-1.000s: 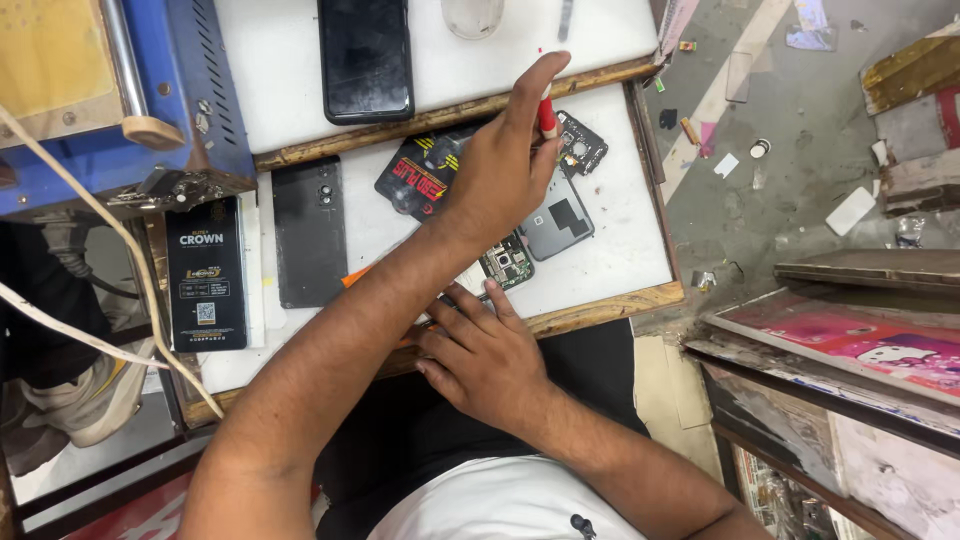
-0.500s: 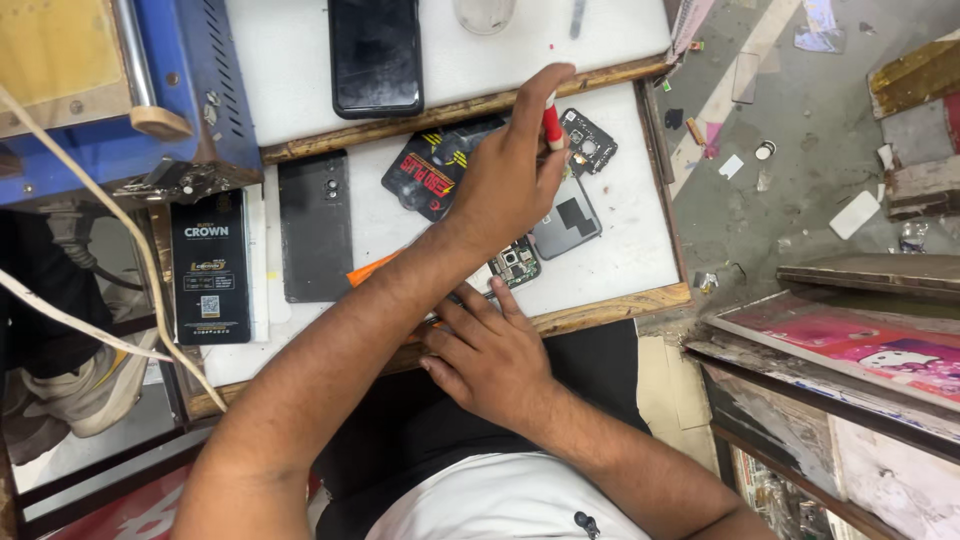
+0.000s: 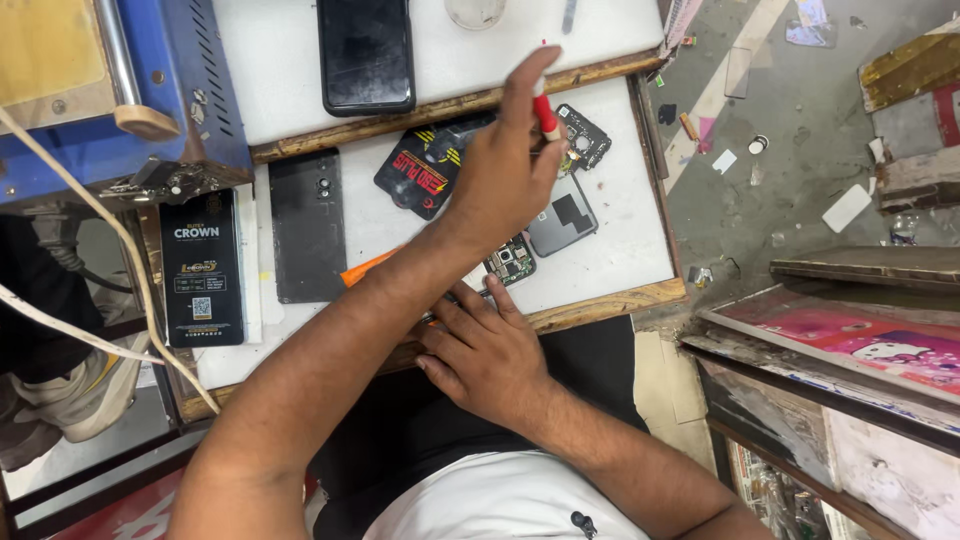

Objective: The person disassembles a smartphone, removes the battery, cleans the interior with a cloth, and reassembles the device using a screwdriver. The person handles the phone frame, battery, and internal components throughout the process.

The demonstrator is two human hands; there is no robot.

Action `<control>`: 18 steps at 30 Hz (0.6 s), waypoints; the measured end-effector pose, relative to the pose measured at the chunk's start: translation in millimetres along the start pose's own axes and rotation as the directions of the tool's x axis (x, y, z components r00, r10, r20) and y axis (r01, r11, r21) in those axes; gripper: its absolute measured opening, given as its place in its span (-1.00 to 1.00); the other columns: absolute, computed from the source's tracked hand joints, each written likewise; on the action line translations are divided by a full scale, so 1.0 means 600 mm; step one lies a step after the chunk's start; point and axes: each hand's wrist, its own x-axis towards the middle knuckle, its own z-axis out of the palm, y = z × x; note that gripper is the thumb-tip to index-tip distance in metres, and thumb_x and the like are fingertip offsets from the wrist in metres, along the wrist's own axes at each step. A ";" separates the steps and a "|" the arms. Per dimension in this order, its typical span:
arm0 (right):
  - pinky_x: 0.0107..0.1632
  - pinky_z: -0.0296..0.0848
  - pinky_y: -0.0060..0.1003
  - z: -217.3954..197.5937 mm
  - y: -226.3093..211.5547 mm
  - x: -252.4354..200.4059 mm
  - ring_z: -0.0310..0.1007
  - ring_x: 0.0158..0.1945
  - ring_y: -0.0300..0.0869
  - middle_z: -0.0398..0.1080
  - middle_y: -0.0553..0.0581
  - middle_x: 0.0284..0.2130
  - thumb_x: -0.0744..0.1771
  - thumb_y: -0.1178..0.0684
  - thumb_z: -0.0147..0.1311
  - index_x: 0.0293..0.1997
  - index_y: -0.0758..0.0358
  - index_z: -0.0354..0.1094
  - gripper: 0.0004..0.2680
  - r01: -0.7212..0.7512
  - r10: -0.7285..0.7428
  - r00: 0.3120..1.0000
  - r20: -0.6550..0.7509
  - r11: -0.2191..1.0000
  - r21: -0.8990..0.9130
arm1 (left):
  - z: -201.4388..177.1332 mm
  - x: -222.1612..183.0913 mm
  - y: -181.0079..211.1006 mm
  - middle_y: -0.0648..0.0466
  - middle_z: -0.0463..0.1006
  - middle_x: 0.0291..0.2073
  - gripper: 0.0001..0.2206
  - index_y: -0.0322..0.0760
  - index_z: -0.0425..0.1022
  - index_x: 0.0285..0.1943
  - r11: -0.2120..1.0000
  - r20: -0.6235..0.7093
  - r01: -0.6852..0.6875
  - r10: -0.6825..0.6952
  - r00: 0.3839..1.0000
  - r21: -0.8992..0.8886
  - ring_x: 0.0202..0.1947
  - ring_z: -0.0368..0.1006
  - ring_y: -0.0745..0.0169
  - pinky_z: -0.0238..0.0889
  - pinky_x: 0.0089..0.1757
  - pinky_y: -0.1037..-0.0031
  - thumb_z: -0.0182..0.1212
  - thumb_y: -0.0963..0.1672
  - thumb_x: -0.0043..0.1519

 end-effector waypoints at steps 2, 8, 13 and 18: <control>0.50 -0.08 0.18 -0.003 -0.002 0.001 0.20 0.41 -0.01 0.35 0.10 0.22 0.33 -0.09 0.23 0.03 0.03 0.48 -0.79 -0.001 0.001 1.000 -0.014 1.000 0.008 | -0.016 -0.009 0.007 -0.02 0.65 -0.17 -0.27 -0.04 -0.22 0.61 0.996 -0.022 0.024 -0.026 0.999 -0.085 -0.13 0.72 0.12 0.59 -0.05 0.33 0.17 -0.30 0.37; 0.44 -0.01 0.29 -0.011 -0.004 0.007 0.18 0.43 0.04 0.31 0.09 0.30 0.31 -0.03 0.21 0.00 0.05 0.44 -0.80 -0.017 0.013 0.997 0.075 0.999 0.049 | -0.108 -0.074 0.033 -0.12 0.63 0.05 -0.22 -0.05 -0.32 0.66 0.960 -0.074 0.162 -0.183 0.980 -0.230 0.09 0.67 0.09 0.53 0.08 0.32 0.19 -0.31 0.42; 0.41 0.02 0.32 -0.028 0.002 0.011 0.16 0.43 0.10 0.32 0.14 0.28 0.26 0.14 0.18 0.11 0.11 0.46 -0.70 -0.070 0.048 0.987 0.156 0.987 0.142 | -0.175 -0.153 0.051 -0.17 0.63 0.00 -0.21 -0.11 -0.38 0.66 0.904 -0.276 0.238 -0.345 0.897 -0.355 0.04 0.66 0.13 0.61 0.06 0.37 0.15 -0.32 0.43; 0.50 0.06 0.28 -0.038 0.002 0.040 0.16 0.49 0.12 0.44 0.15 0.18 0.32 0.16 0.22 0.10 0.17 0.45 -0.77 -0.127 0.140 0.989 -0.039 0.965 0.230 | -0.197 -0.222 0.052 -0.14 0.57 -0.02 -0.24 -0.14 -0.30 0.63 0.876 -0.428 0.198 -0.398 0.811 -0.440 -0.02 0.62 0.17 0.57 0.01 0.41 0.19 -0.32 0.42</control>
